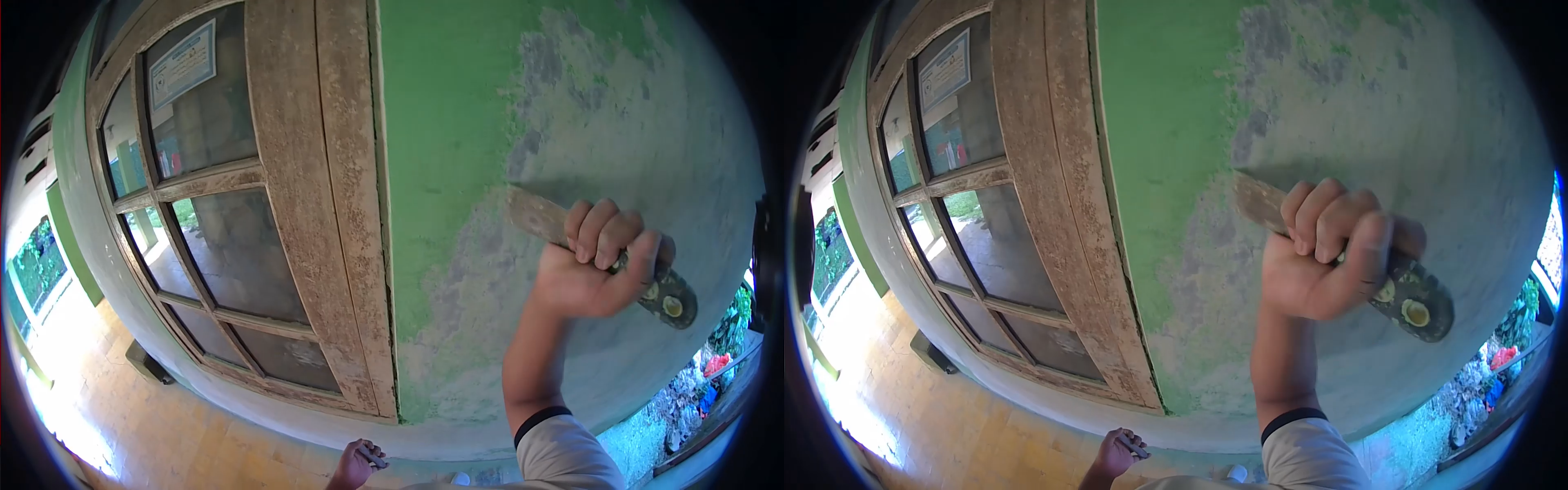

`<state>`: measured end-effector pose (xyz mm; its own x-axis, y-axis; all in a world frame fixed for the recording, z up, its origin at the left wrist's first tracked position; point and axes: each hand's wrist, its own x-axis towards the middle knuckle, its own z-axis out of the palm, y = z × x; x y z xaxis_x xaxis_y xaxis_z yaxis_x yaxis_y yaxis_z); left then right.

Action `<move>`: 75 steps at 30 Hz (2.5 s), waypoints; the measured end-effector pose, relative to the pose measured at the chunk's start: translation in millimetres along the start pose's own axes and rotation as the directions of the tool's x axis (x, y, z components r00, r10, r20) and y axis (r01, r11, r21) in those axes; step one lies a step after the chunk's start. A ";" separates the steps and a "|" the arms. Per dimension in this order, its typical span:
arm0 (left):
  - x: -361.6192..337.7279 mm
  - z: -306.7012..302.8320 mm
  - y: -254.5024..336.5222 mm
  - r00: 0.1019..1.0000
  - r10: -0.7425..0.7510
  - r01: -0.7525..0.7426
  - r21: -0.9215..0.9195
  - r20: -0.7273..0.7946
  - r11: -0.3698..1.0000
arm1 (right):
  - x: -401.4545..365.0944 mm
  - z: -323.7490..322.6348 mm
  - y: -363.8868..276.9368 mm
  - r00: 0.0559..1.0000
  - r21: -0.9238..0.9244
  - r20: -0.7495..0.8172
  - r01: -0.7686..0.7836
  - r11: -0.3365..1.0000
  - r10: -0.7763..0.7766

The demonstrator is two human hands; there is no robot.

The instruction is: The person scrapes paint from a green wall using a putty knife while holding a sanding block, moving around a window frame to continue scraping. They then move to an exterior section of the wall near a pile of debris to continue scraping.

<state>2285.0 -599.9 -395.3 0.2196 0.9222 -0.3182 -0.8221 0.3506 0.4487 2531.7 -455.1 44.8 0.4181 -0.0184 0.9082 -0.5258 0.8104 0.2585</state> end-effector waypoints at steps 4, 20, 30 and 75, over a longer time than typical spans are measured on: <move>-5.7 11.6 -1.1 0.997 0.019 -0.016 0.036 -0.069 0.999 | 3.5 2.7 -22.6 0.991 -0.005 0.132 0.021 1.000 -0.020; -7.1 10.9 -5.8 0.999 -0.004 0.006 0.033 -0.039 0.999 | 7.7 -1.8 -10.4 0.999 -0.036 0.023 -0.023 0.999 0.023; -7.5 13.4 -8.4 0.999 -0.011 0.018 0.142 -0.052 0.990 | 10.1 10.2 -26.2 0.998 0.065 0.049 0.038 0.997 -0.042; -46.2 98.6 -220.0 0.898 -0.430 0.438 0.310 -0.096 0.844 | -311.6 -182.0 -583.4 -0.528 -0.511 -0.581 -0.356 -0.782 0.620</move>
<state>2507.5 -703.5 -397.0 0.5004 0.6613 -0.5588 -0.4350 0.7501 0.4981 2843.1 -815.5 -448.8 -0.1162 0.8521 -0.5103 0.6415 -0.3279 -0.6935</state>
